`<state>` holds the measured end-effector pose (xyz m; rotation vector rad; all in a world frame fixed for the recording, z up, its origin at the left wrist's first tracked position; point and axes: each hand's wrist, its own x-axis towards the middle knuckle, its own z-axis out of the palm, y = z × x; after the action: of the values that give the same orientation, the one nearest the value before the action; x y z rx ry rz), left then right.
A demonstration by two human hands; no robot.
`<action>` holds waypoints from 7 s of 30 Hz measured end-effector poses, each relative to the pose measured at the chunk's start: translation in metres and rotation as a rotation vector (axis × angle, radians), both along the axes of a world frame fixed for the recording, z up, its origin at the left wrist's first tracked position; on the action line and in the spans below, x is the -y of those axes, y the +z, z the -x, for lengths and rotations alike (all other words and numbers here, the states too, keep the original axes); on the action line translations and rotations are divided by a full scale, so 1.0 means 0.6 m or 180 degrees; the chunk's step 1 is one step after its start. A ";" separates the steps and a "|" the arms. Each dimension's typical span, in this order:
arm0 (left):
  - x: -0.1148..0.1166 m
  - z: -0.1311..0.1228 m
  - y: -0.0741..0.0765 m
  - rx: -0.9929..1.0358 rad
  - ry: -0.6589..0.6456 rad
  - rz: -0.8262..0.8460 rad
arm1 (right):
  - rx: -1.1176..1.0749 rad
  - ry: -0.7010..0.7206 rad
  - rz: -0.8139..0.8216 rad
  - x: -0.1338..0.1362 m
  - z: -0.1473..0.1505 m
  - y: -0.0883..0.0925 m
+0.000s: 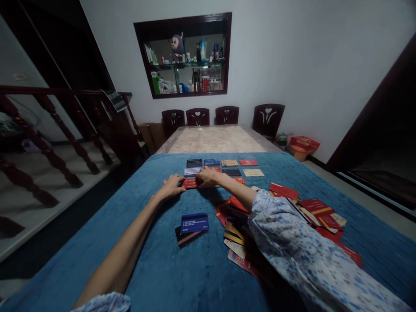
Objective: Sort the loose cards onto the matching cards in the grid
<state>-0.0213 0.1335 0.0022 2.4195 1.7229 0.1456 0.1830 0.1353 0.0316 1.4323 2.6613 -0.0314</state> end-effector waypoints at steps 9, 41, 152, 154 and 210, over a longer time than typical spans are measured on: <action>-0.001 0.002 -0.008 -0.0029 0.0031 -0.0019 | 0.0108 -0.0043 0.0031 -0.009 0.009 -0.001; 0.003 -0.002 -0.017 -0.0292 -0.0046 -0.0433 | -0.0037 0.0143 -0.0490 0.009 -0.025 0.013; 0.197 -0.013 -0.030 0.1766 -0.0552 -0.0982 | -0.1527 -0.0130 -0.0755 0.199 -0.060 -0.056; 0.199 -0.017 -0.029 0.1835 -0.0472 -0.0907 | -0.1784 -0.0106 -0.0792 0.196 -0.059 -0.060; 0.193 -0.004 -0.041 0.1752 -0.0882 -0.1192 | -0.1076 -0.0097 -0.1301 0.220 -0.034 -0.072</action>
<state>-0.0186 0.0177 -0.0221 2.4921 1.1845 1.0641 0.2031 0.0033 -0.0117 1.7161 3.0501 0.3135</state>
